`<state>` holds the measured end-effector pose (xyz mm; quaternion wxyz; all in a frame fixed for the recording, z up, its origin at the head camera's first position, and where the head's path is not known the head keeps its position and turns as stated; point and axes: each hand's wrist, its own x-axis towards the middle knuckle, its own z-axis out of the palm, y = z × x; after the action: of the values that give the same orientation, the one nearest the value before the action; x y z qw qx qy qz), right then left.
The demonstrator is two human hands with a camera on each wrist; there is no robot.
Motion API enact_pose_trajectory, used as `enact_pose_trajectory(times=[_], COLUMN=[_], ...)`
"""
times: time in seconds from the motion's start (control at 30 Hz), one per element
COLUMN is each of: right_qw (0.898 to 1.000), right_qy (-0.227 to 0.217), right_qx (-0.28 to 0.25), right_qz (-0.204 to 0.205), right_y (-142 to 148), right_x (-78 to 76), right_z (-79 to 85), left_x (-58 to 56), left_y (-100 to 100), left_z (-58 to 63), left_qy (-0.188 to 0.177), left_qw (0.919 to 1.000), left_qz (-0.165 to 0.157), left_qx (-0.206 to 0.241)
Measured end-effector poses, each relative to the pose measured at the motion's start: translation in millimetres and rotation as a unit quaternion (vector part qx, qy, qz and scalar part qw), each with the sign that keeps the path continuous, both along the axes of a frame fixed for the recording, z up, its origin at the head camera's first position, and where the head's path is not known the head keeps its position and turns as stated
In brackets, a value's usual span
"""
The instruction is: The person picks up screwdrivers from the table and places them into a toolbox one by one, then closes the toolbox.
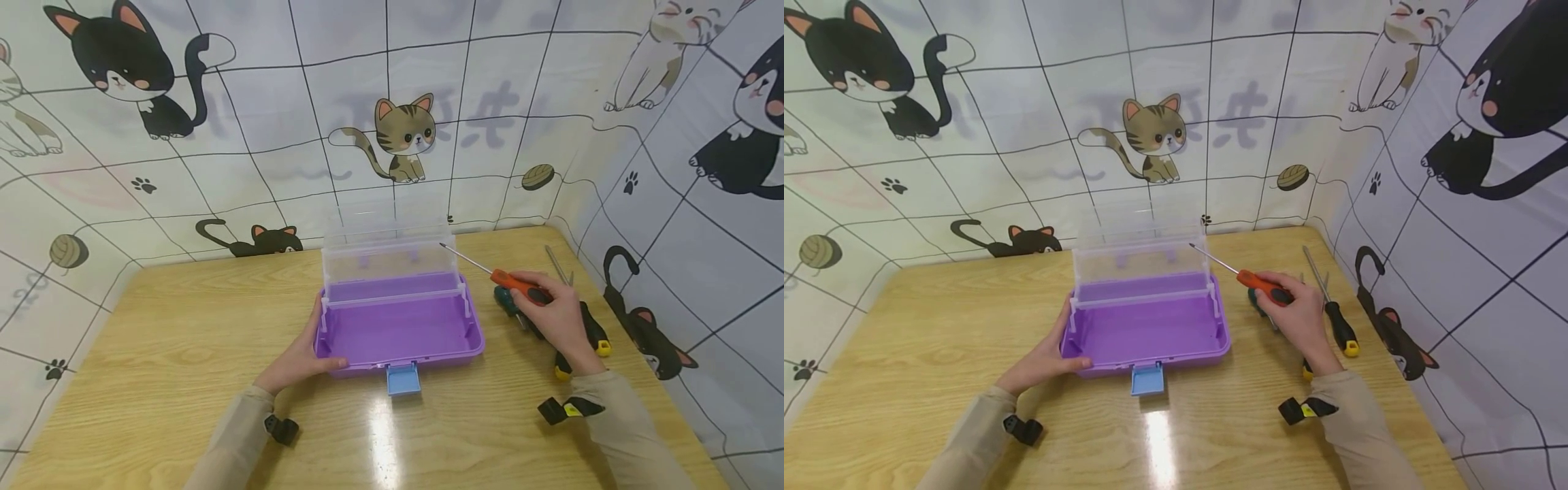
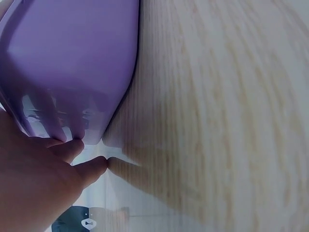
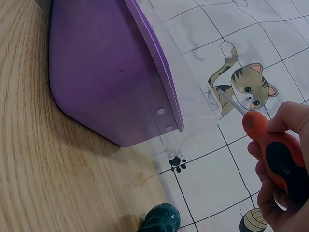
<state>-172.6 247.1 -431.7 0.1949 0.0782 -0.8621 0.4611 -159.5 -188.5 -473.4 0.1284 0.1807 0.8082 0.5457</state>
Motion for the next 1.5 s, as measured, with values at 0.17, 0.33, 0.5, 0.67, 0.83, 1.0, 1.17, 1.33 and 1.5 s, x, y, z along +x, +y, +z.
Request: enact_pose_trajectory(times=[0.17, 0.33, 0.5, 0.67, 0.83, 1.0, 1.17, 1.33, 1.5], right_qw=[1.0, 1.0, 1.0, 0.999, 0.999, 0.999, 0.997, 0.995, 0.994], right_qy=[0.0, -0.008, -0.014, 0.018, 0.037, 0.016, -0.001, 0.004, -0.018], right_qx=[-0.009, -0.011, -0.003, -0.003, 0.001, -0.015, -0.029, -0.053, -0.045], right_qz=[0.011, 0.015, 0.009, 0.027, 0.032, 0.047, 0.067, 0.089, 0.096], right_y=[-3.3, -6.2, -8.0, -10.8, -15.6, -21.5, -28.4, -38.0, -47.2], right_x=[1.5, 3.8, 6.1, 4.3, 2.8, 3.2, 4.2, 3.5, 3.6], right_z=[-0.5, 0.5, -0.3, -4.3, -4.4, -5.9, -10.2, -11.8, -7.8], left_x=[1.1, 1.3, 1.0, 1.7, 1.7, 1.2, 0.2, -0.3, 0.0], left_y=[-0.1, -0.2, -0.5, -0.5, -0.8, -2.6, -3.1, -2.1, -0.6], left_z=[0.2, 0.8, 0.8, 0.5, -0.8, -2.0, -3.1, -2.7, -1.9], left_qy=[-0.001, -0.001, -0.002, -0.004, 0.0, -0.001, -0.004, -0.005, -0.009], left_qw=[1.0, 1.0, 1.0, 1.0, 1.0, 1.0, 1.0, 1.0, 0.9999], left_qz=[-0.002, -0.001, 0.0, -0.001, -0.002, 0.0, 0.004, 0.006, 0.008], left_qx=[0.001, 0.004, 0.001, 0.001, 0.002, 0.003, 0.0, 0.001, 0.001])
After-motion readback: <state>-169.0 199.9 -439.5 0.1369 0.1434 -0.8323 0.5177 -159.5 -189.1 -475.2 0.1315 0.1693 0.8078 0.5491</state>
